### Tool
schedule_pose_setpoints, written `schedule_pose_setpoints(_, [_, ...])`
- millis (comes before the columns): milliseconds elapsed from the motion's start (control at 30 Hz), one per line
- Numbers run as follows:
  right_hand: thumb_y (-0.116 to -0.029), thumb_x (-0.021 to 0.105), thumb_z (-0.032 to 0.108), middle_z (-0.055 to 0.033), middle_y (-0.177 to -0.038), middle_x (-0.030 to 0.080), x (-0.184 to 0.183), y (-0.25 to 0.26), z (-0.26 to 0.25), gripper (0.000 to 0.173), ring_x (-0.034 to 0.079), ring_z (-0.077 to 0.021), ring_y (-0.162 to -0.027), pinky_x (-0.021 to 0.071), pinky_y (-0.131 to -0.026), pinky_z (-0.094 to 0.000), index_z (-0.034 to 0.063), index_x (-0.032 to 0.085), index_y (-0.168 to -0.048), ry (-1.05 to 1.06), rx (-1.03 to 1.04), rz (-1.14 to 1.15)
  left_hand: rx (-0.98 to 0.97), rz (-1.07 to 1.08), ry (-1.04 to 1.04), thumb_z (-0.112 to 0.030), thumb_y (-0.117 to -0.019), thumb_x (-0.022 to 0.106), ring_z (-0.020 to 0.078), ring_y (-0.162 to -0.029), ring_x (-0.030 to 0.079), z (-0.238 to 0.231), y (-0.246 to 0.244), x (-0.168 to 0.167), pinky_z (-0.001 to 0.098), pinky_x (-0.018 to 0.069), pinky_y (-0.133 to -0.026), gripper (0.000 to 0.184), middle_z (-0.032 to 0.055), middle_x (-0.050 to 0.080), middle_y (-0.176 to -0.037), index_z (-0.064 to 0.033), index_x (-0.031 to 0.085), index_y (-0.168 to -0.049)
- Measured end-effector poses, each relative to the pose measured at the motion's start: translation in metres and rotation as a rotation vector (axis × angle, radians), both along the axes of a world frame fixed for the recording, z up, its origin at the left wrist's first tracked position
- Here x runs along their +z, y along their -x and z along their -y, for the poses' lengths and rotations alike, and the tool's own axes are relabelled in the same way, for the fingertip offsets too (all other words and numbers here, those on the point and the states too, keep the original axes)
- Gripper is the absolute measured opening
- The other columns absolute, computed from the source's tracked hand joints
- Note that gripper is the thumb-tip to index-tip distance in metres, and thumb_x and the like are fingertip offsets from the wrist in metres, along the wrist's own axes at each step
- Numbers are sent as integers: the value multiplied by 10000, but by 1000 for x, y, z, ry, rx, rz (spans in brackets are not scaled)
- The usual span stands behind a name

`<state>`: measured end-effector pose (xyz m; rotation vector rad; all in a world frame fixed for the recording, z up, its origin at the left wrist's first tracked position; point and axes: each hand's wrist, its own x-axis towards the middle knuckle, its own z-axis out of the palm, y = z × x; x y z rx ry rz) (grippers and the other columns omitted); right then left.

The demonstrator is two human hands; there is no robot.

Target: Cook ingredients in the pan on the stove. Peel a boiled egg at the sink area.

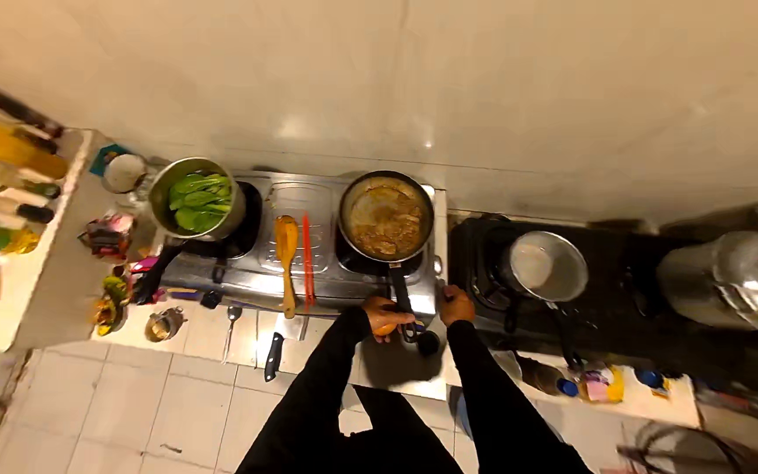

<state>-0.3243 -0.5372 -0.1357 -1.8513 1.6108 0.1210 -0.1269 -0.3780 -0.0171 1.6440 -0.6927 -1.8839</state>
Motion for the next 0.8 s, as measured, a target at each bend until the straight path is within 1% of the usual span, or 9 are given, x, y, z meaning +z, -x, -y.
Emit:
schedule_pose_setpoints(67, [-996, 652, 237, -249, -1308, 651, 4, 0, -5, 377, 607, -397, -1261, 453, -1093, -585, 5, 662, -1292, 27, 33, 28, 18, 13, -4, -379, -985, 683, 126, -560, 587, -2, 1, -2, 294, 518, -531, 433, 77, 677, -818, -24, 636, -1228])
schedule_pose_setpoints(200, [-1006, 644, 171, -266, -1252, 673, 18, 16, -11, 319, 635, -413, -1206, 468, -1067, -596, -15, 680, -1262, 99, 65, 112, 33, 10, -19, -399, -995, 666, 148, -603, 599, -1, 3, 2, 317, 528, -573, 477, 118, 694, -906, -22, 611, -1282])
schedule_pose_setpoints(300, [-1019, 632, 146, -290, -1305, 643, 36, 32, -16, 335, 602, -422, -1264, 437, -1110, -570, -50, 654, -1291, 130, 38, 158, 55, -11, -29, -406, -1010, 644, 149, -615, 588, 0, 1, 3, 309, 519, -575, 488, 121, 674, -922, -21, 590, -1305])
schedule_pose_setpoints(367, [-1021, 637, 137, -298, -1286, 648, 43, 42, -21, 322, 620, -429, -1227, 454, -1082, -569, -62, 661, -1272, 158, 11, 176, 71, -17, -52, -417, -1030, 606, 143, -614, 590, -1, 0, 3, 300, 516, -573, 486, 120, 679, -935, -29, 582, -1320])
schedule_pose_setpoints(467, [-1016, 636, 131, -289, -1229, 674, 54, 61, -30, 291, 663, -419, -1141, 502, -1027, -564, -56, 681, -1235, 162, -11, 160, 71, -47, -29, -405, -1045, 580, 123, -560, 587, -2, 7, 6, 272, 503, -520, 449, 99, 692, -883, -28, 603, -1288])
schedule_pose_setpoints(567, [-1019, 629, 130, -275, -1227, 680, 58, 69, -37, 294, 666, -405, -1143, 504, -1035, -550, -49, 676, -1248, 126, -7, 143, 12, -48, -4, -413, -1042, 581, 117, -536, 589, -1, 18, 10, 269, 508, -512, 441, 81, 689, -812, -13, 628, -1223])
schedule_pose_setpoints(633, [-1025, 622, 139, -267, -1251, 673, 59, 71, -44, 300, 658, -392, -1169, 500, -1051, -534, -45, 672, -1256, 106, 13, 126, -37, -44, -15, -426, -1049, 564, 120, -562, 596, 1, 24, 8, 276, 515, -540, 463, 85, 699, -853, -12, 617, -1248])
schedule_pose_setpoints(700, [-1020, 628, 136, -262, -1248, 676, 60, 72, -49, 285, 660, -384, -1170, 496, -1054, -541, -42, 684, -1237, 101, 2, 122, -41, -50, -13, -428, -1049, 562, 121, -569, 601, 5, 27, 5, 276, 519, -546, 467, 92, 703, -878, -12, 612, -1256])
schedule_pose_setpoints(800, [-1013, 640, 135, -260, -1229, 680, 56, 73, -55, 281, 664, -383, -1149, 503, -1040, -540, -38, 688, -1229, 87, -20, 144, -31, -43, -5, -431, -1044, 571, 117, -556, 598, 7, 28, 3, 269, 514, -531, 468, 94, 702, -860, -4, 620, -1232])
